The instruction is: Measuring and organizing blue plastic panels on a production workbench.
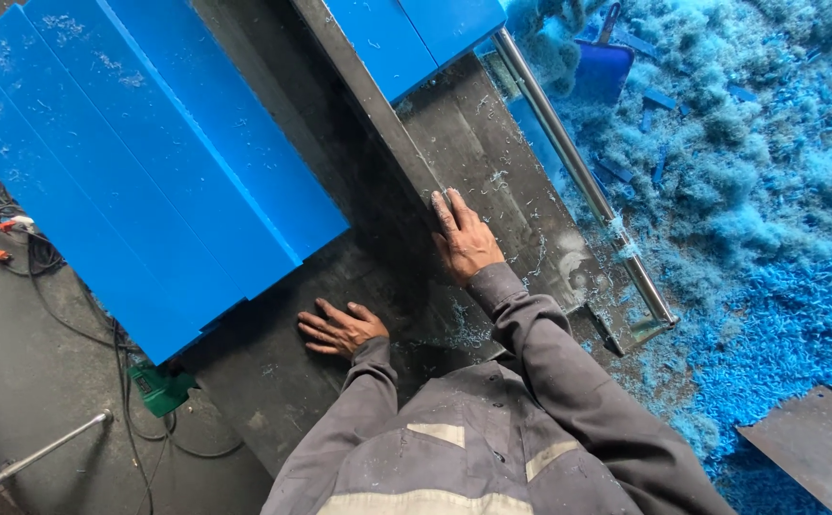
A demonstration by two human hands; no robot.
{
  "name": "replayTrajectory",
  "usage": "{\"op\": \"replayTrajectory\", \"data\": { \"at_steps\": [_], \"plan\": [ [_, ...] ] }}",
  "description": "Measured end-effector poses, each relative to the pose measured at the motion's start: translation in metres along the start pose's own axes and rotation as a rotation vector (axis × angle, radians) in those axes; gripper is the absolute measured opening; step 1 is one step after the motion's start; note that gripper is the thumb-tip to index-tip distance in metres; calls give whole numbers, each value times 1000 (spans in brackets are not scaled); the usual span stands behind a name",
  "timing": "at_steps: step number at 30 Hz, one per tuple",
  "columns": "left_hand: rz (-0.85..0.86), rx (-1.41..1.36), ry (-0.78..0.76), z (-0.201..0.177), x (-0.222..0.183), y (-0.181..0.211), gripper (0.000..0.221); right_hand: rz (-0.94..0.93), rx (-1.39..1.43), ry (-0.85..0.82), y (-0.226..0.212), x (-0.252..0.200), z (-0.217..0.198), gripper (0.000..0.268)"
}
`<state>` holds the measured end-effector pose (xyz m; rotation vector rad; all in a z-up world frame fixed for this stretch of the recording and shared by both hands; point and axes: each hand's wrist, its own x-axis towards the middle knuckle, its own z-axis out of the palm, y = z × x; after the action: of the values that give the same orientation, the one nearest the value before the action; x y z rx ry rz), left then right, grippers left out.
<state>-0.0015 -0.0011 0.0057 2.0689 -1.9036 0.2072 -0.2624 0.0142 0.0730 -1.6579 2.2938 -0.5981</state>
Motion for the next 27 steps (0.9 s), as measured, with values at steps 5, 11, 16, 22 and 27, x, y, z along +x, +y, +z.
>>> {"op": "replayTrajectory", "data": {
  "at_steps": [5, 11, 16, 22, 27],
  "plan": [
    [-21, -6, -51, -6, 0, 1, 57, 3, -17, 8, -1, -2, -2, 75],
    [-35, -8, -79, -10, 3, 5, 57, -23, -31, 51, 2, -2, 1, 74],
    [-46, -20, -79, -9, 1, 4, 57, -43, -53, 61, 2, -2, 0, 74],
    [-28, -21, -95, -10, 1, -2, 58, -17, -69, 91, 2, -7, 5, 72],
    [-30, -30, -94, -9, 2, 2, 58, -27, -101, 98, 1, -3, 2, 72]
  ]
}}
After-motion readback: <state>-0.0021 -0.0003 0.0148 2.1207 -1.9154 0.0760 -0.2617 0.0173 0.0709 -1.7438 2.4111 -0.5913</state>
